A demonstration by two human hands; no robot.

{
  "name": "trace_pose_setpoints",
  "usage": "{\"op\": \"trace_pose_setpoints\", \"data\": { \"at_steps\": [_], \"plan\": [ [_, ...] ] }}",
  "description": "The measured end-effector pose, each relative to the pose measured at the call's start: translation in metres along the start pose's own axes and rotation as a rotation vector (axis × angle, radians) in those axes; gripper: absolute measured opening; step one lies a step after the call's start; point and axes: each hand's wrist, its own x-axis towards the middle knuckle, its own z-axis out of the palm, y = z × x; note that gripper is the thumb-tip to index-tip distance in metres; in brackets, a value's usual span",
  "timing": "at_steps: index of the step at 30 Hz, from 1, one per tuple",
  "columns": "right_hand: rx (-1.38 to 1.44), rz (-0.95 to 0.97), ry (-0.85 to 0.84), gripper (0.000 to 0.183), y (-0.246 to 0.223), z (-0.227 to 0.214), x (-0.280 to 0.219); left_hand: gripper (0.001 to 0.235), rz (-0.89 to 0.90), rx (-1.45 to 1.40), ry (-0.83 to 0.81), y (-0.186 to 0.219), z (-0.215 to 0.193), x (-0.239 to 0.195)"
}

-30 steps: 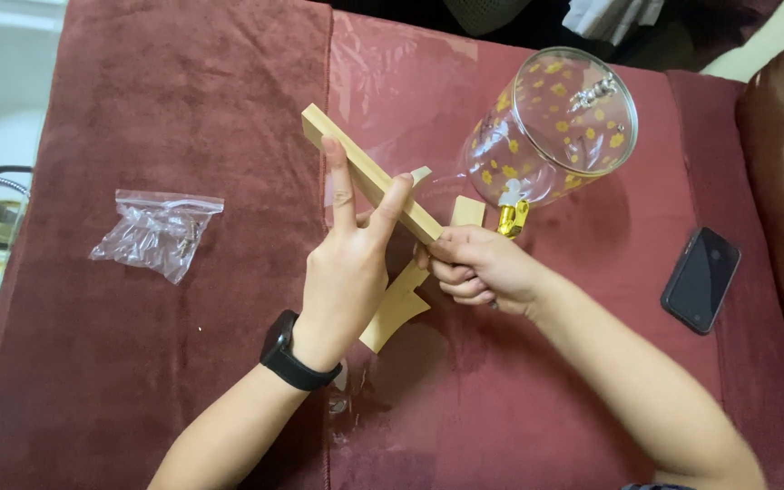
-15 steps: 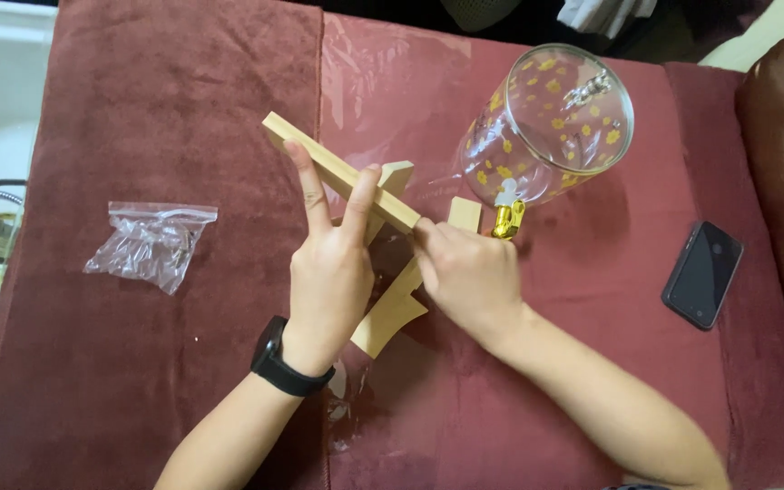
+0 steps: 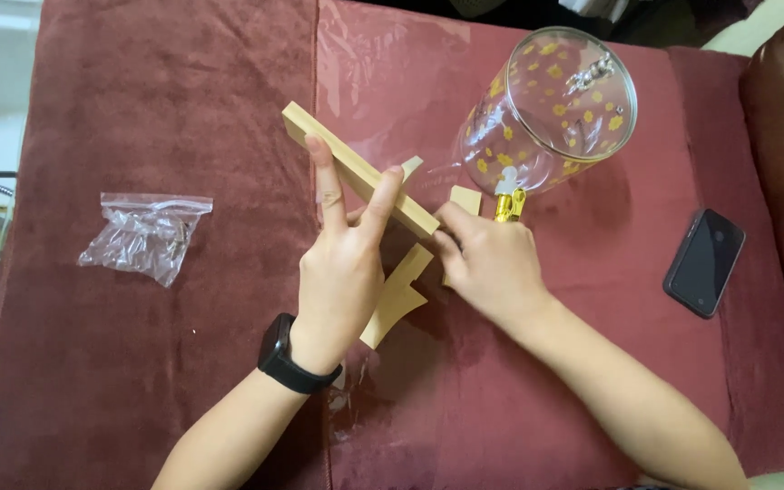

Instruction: The person assembles a wooden stand by inserting dowels and tightening screws with a screwdriver. They attach several wooden pieces to a circular base, repeatedly adjusting and securing them.

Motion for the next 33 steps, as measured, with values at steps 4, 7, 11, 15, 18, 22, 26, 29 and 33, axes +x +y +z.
{"op": "trace_pose_setpoints", "data": {
  "at_steps": [4,7,11,15,18,22,26,29,33],
  "plan": [
    [-0.271,-0.23,0.34,0.004,0.005,0.024,-0.01,0.084,-0.041,0.017,-0.005,0.007,-0.004,0.001],
    [0.049,-0.07,0.161,0.009,-0.009,0.009,-0.009,0.084,-0.044,0.037,-0.034,0.011,-0.007,-0.002],
    [1.043,0.096,-0.293,0.037,0.013,0.011,-0.005,0.079,0.125,0.291,0.119,0.002,0.014,-0.011],
    [1.221,0.337,-0.398,0.028,0.018,0.012,-0.004,0.086,0.162,0.264,0.03,-0.003,0.007,-0.007],
    [0.953,0.211,-0.309,0.025,0.0,0.003,-0.004,0.089,0.165,0.171,0.05,-0.004,0.003,-0.005],
    [0.16,-0.103,0.104,0.018,-0.002,0.01,-0.011,0.089,0.083,0.045,-0.004,-0.004,0.001,-0.004],
    [-0.497,-0.563,0.741,0.032,-0.018,0.007,-0.015,0.085,0.013,0.066,-0.003,-0.006,0.0,-0.002],
    [-0.623,-0.606,0.88,0.023,-0.033,0.005,-0.007,0.082,-0.064,0.025,-0.008,-0.002,-0.004,0.004],
    [-0.657,-0.638,0.882,0.015,-0.024,0.019,0.01,0.091,-0.076,0.006,0.045,-0.005,-0.005,0.008]
  ]
}}
